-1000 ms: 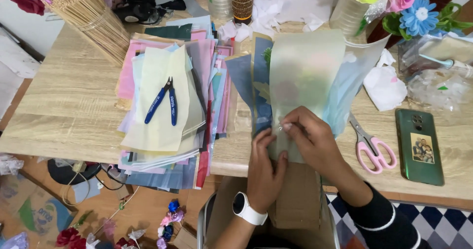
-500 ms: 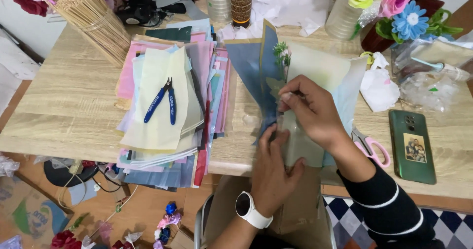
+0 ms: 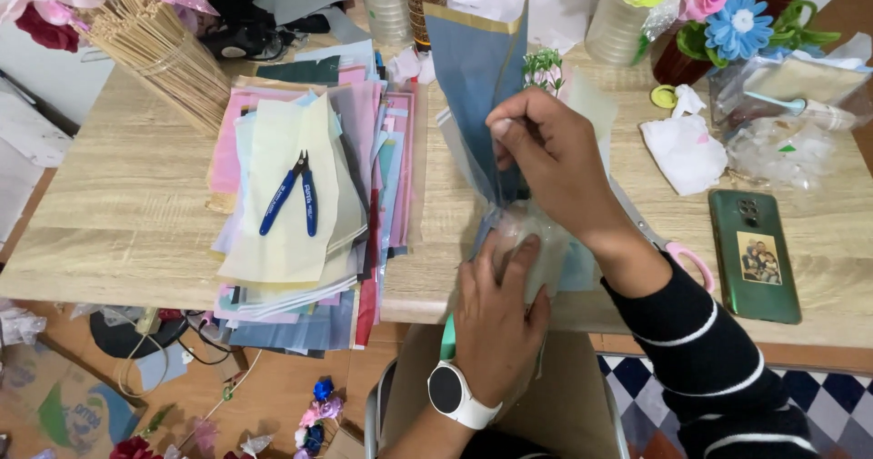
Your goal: The person folds and cuts various sheets of translucent and colored paper on a wooden table. They use scissors to trim the edges and arrange the paper layers, occasionally using a stapler to secure the pieces together.
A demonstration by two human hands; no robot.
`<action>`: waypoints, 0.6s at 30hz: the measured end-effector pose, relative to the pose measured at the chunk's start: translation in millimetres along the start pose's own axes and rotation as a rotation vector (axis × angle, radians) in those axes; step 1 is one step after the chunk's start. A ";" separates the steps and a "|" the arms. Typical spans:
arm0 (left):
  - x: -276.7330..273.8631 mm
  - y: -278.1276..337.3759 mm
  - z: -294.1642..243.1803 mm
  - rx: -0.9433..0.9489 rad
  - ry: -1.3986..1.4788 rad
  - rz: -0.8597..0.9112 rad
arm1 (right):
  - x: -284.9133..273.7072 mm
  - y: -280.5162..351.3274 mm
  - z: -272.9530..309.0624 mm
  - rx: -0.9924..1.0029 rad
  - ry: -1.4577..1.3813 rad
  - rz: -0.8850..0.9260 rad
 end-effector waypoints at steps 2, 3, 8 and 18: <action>-3.7 -1.0 -5.1 0.052 -0.006 -0.004 | -1.9 -0.5 -3.3 0.014 -0.043 0.013; -5.8 -1.9 -10.1 0.105 -0.012 -0.009 | -2.3 -1.5 -5.2 0.026 -0.086 0.027; -18.1 -18.9 -2.6 0.033 0.094 0.054 | -22.6 25.0 34.9 -0.130 0.055 0.168; -34.9 -24.4 2.7 0.009 0.616 0.197 | 9.2 107.6 -50.4 -0.072 0.447 0.169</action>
Point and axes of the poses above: each hand's wrist, its own y-axis away from the middle knuckle, its own x-axis out of the palm, z = x × y, the point moved 9 cm from there along -y, towards the middle knuckle, and after that the axes turned 9 degrees about y, right-handed, at the moved point
